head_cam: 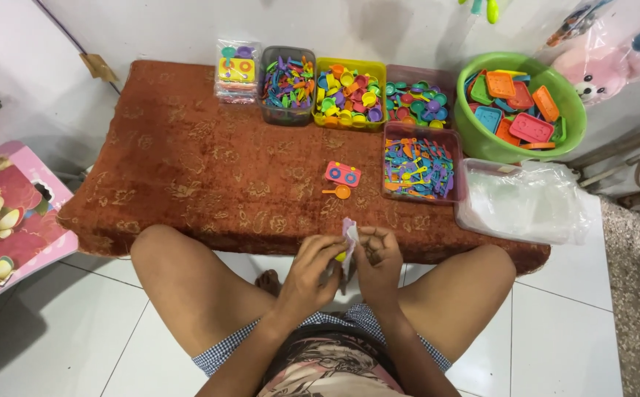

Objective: Cleaning small plastic toy pieces with a cloth and sorting them into containers

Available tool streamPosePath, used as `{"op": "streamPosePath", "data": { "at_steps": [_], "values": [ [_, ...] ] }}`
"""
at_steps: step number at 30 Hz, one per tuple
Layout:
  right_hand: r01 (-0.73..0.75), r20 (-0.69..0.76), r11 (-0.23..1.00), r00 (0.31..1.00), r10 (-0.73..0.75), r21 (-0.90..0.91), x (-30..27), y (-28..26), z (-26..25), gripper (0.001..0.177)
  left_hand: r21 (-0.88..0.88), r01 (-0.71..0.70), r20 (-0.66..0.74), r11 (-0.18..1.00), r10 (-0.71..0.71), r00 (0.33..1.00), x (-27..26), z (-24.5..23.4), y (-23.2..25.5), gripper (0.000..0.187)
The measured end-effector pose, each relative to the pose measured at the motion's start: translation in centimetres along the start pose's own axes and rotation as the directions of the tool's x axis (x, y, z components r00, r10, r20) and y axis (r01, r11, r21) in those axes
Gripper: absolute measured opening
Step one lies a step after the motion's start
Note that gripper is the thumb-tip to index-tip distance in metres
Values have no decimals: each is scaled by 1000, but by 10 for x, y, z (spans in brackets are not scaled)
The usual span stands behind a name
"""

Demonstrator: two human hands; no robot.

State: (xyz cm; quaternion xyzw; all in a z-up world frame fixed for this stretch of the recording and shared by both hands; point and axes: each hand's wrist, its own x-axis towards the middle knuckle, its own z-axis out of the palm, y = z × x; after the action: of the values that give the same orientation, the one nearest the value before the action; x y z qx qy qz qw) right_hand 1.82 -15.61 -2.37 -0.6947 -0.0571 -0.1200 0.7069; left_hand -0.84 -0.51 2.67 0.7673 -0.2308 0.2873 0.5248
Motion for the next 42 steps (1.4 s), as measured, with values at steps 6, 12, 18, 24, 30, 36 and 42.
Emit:
{"op": "streamPosePath", "data": {
  "at_steps": [6, 12, 18, 24, 30, 36, 42],
  "values": [
    [-46, 27, 995, 999, 44, 91, -8, -9, 3, 36, -161, 243, 1, 957, -246, 969, -3, -1, -4, 62],
    [132, 142, 969, 984, -103, -210, -10, -17, 4, 39, -450, 495, 1, 744, -553, 833, -26, 21, -42, 38],
    [610, 303, 575, 783, -544, -545, -12, -4, 10, 47, -397, 781, 135, 482, -811, 569, -19, 2, -42, 23],
    [304, 384, 892, 908, -166, -335, -27, -12, 15, 58, -566, 816, 322, 119, -879, 352, -21, -9, -48, 44],
    [490, 433, 829, 831, -350, -269, -16, -35, 14, 53, -614, 789, 360, 14, -885, 296, -26, -4, -49, 42],
    [595, 396, 530, 801, -448, -604, -17, -33, 24, 51, -571, 820, 272, 45, -932, 240, -15, -3, -32, 46],
    [411, 416, 822, 877, -239, -395, -25, -23, 23, 51, -652, 756, 211, 48, -947, 241, -24, 0, -40, 44]
  ]
}}
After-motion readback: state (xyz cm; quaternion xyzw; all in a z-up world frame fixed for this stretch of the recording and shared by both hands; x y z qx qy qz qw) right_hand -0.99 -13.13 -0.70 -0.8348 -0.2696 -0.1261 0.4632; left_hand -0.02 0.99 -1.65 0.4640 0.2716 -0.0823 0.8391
